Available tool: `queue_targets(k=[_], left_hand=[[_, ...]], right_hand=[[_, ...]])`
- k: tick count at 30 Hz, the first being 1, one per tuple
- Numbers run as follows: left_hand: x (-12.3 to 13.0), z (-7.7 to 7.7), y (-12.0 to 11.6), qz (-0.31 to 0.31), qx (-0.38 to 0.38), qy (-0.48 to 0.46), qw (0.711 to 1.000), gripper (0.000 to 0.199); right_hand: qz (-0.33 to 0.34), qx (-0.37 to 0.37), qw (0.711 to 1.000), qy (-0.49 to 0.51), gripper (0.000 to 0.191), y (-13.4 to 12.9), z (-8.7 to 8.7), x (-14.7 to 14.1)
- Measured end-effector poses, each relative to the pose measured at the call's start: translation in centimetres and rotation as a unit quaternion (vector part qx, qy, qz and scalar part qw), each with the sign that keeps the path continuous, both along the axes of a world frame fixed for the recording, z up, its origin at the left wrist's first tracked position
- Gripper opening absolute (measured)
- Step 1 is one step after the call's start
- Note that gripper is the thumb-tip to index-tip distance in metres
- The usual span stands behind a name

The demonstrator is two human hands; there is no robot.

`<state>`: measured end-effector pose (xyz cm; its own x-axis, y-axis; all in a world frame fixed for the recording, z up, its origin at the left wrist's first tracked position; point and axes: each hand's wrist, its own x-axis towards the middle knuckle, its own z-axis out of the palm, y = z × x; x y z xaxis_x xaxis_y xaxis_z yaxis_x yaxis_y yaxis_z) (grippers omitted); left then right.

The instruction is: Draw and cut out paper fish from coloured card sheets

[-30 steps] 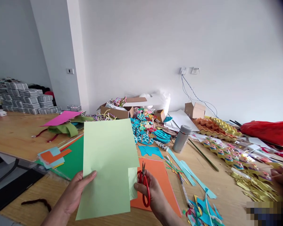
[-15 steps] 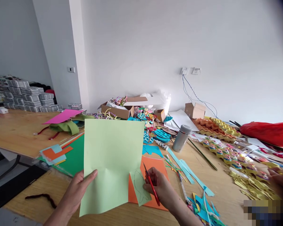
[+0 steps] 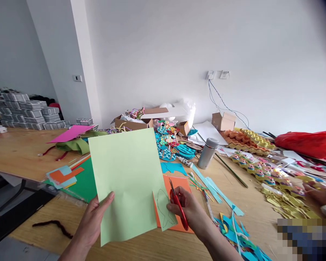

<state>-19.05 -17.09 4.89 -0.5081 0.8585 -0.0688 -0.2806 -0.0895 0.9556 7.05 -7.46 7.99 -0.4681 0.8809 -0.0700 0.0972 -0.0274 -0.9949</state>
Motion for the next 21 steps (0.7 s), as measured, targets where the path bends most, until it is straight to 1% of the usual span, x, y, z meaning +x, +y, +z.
queue_targets(k=[5,8,13,15,17,20,21], left_hand=[[0.3,-0.1,0.1,0.017,0.001,-0.032,0.999,0.051],[0.5,0.0,0.1,0.035,0.008,-0.044,0.998,0.052],[0.6,-0.2,0.0,0.041,0.001,-0.087,0.995,0.041],[0.6,-0.4,0.1,0.051,0.001,-0.095,0.994,0.037],[0.6,-0.5,0.2,0.065,-0.001,-0.095,0.993,0.038],[0.4,-0.4,0.3,0.09,-0.021,-0.103,0.99,0.043],[0.2,-0.2,0.3,0.106,-0.029,-0.105,0.988,0.045]], right_hand=[[0.012,-0.019,1.0,0.001,0.029,-0.6,1.6,0.3],[0.015,-0.019,1.0,-0.01,0.029,-0.8,2.2,0.4],[0.014,-0.002,1.0,-0.02,0.03,-0.7,2.7,0.5],[0.021,0.007,0.999,-0.028,0.029,-0.7,2.8,0.5],[0.029,0.021,0.999,-0.04,0.028,-0.7,2.7,0.5],[0.04,0.056,0.994,-0.088,0.025,-0.6,1.9,0.9],[0.047,0.062,0.991,-0.112,0.024,-0.6,1.5,1.2]])
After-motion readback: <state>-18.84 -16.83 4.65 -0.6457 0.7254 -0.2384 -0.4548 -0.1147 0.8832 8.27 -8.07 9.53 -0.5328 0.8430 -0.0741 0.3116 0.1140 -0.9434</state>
